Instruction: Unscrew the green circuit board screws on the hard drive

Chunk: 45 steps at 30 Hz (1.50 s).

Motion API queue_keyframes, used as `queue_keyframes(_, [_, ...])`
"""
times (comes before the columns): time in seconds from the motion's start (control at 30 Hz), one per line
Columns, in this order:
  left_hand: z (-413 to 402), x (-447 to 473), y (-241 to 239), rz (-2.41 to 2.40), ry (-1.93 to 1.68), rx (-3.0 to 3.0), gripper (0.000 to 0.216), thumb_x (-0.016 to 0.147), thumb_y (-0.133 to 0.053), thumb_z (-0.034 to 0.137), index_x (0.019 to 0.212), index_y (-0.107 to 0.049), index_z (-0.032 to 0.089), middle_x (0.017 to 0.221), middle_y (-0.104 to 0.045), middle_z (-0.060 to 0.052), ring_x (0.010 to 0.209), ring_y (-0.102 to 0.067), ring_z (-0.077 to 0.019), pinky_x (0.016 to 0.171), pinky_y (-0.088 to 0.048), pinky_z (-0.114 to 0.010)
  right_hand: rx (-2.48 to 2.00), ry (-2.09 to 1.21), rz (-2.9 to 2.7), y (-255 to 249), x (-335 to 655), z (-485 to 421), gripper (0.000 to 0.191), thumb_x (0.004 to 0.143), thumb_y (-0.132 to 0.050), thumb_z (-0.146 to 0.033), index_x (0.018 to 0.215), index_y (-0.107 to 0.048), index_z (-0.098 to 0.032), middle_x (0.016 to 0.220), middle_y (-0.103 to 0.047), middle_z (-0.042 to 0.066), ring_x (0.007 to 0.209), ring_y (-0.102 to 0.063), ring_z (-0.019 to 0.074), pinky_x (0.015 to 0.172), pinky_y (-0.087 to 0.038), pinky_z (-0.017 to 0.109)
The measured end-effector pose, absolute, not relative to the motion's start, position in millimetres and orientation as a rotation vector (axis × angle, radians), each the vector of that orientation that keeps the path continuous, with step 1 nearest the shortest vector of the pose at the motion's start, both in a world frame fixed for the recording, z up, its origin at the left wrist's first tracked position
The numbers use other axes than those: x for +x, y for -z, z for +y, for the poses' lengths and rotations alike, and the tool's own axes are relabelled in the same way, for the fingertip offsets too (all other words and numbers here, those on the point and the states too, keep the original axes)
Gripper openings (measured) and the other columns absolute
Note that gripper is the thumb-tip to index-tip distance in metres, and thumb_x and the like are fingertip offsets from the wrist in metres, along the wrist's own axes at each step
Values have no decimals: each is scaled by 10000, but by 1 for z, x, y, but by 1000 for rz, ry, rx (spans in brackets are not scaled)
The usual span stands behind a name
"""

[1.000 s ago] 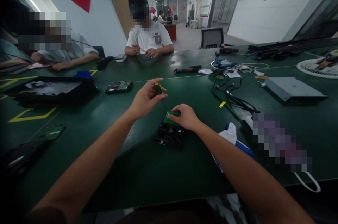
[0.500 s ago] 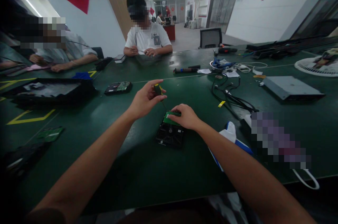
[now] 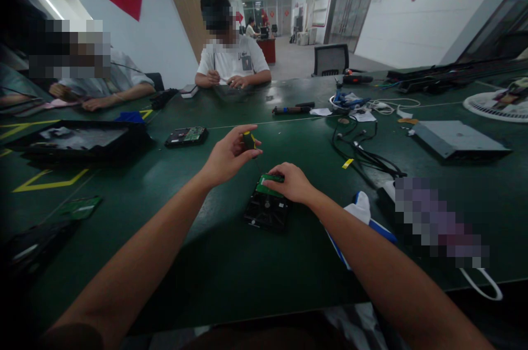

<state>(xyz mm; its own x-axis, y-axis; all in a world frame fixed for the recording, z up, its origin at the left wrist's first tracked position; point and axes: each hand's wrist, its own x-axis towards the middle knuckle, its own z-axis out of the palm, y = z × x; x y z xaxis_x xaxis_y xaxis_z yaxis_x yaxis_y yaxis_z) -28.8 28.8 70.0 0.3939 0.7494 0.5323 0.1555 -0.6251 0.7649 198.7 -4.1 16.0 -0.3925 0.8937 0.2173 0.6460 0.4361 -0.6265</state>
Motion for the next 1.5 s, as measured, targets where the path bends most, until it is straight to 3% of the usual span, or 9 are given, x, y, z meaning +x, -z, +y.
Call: queue_keyframes(1.5, [29, -28, -68, 786, -1209, 2055, 575, 896, -729, 183, 1428, -521, 252, 1146, -741, -78, 1030, -736, -215, 951, -606, -411, -1275, -593, -2190, -14, 199, -3, 336, 905, -724, -490, 1107, -764, -224, 1028, -718, 68, 932, -656, 215, 814, -499, 345])
